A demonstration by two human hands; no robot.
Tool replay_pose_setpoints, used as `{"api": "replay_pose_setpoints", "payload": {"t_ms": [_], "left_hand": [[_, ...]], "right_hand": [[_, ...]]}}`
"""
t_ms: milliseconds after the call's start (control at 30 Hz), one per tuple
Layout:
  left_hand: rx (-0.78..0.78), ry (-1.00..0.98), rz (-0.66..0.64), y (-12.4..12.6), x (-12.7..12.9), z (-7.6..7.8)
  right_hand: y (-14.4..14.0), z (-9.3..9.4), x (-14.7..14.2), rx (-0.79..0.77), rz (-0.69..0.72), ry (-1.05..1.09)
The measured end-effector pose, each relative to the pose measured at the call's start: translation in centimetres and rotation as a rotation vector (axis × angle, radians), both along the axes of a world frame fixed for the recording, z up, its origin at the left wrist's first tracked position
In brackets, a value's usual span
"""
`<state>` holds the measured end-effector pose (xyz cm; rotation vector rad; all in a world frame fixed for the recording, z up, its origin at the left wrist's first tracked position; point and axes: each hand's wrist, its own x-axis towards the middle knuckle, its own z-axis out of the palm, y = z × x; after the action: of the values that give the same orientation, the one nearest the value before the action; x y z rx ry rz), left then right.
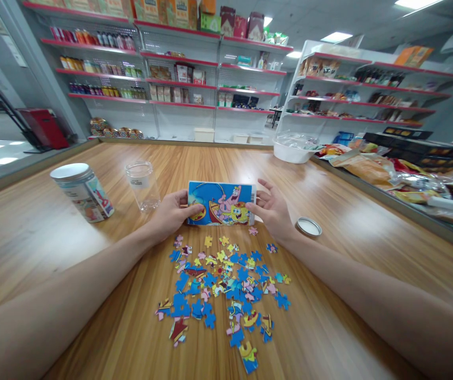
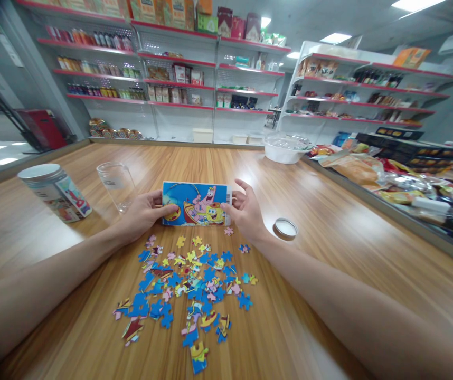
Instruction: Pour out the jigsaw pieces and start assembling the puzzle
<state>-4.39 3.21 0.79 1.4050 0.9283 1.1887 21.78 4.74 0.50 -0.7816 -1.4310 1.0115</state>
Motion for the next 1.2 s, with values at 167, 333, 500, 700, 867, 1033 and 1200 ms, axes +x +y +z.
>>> {"api": "replay_pose_setpoints", "payload": {"t_ms": [167, 333, 500, 700, 867, 1033, 1200], "left_hand": [[-0.032, -0.055, 0.018, 0.2, -0.2, -0.2], [0.017, -0.075, 0.067, 0.3, -0.3, -0.6], [0.05, -0.128, 0.055, 0.5, -0.4, -0.8], [0.047, -0.23, 0.018, 0.4, -0.4, -0.6], [-0.037, -0.218, -0.08, 0.3, -0.6, -0.7], [-0.083, -0.177, 0.01, 0.6, -0.7, -1.1], [-0.037, -0.212, 0.068, 0.7, -0.5, -0.5]], "right_hand": [[-0.5, 0.4, -0.1, -0.259, 0.12, -0.04], [-1.0, 0.7, -0.4, -0.308, 0.088, -0.058], [-1.0, 0.7, -0.4, -0.381, 0.057, -0.032], [-1.1, 1.0, -0.4, -0.419, 0.055, 0.024], [-0.9, 0.6, 0.0, -0.398, 0.061, 0.027], [-0.5, 0.4, 0.3, -0.371, 0.077, 0.024], [-0.3, 1.3, -0.1, -0.245, 0.055, 0.001]]}}
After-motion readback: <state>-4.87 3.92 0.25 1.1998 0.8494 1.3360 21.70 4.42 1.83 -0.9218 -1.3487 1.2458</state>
